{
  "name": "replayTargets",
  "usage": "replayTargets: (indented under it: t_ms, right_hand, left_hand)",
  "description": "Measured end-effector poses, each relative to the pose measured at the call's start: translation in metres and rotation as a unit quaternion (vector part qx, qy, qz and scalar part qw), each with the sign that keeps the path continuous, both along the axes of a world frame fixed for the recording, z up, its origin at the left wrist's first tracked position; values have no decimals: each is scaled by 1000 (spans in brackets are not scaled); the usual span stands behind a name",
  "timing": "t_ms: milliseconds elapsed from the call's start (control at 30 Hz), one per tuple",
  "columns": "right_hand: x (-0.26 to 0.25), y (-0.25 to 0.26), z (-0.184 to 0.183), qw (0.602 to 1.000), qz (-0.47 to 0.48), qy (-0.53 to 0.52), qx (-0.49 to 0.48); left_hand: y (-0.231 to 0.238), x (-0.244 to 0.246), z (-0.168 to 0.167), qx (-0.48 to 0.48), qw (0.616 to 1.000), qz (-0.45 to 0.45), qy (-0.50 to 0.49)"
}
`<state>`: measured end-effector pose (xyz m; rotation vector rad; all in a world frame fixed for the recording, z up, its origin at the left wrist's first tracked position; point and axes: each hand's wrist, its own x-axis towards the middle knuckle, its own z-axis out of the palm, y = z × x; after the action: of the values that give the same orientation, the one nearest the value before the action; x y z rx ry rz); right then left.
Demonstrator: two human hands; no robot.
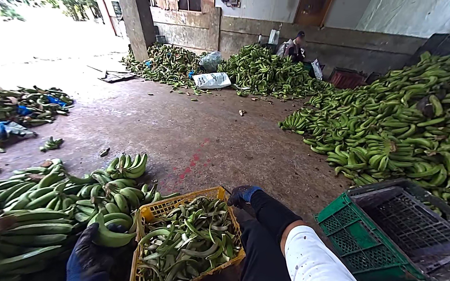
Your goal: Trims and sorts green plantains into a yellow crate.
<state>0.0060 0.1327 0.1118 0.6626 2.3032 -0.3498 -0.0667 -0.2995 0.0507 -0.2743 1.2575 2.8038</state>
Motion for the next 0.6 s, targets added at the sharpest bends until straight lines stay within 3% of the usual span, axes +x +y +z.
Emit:
replayTargets:
  t_ms: [600]
  right_hand:
    - [-1, 6, -9, 1000, -13, 13, -19]
  left_hand:
    - [5, -4, -7, -18, 999, 26, -18]
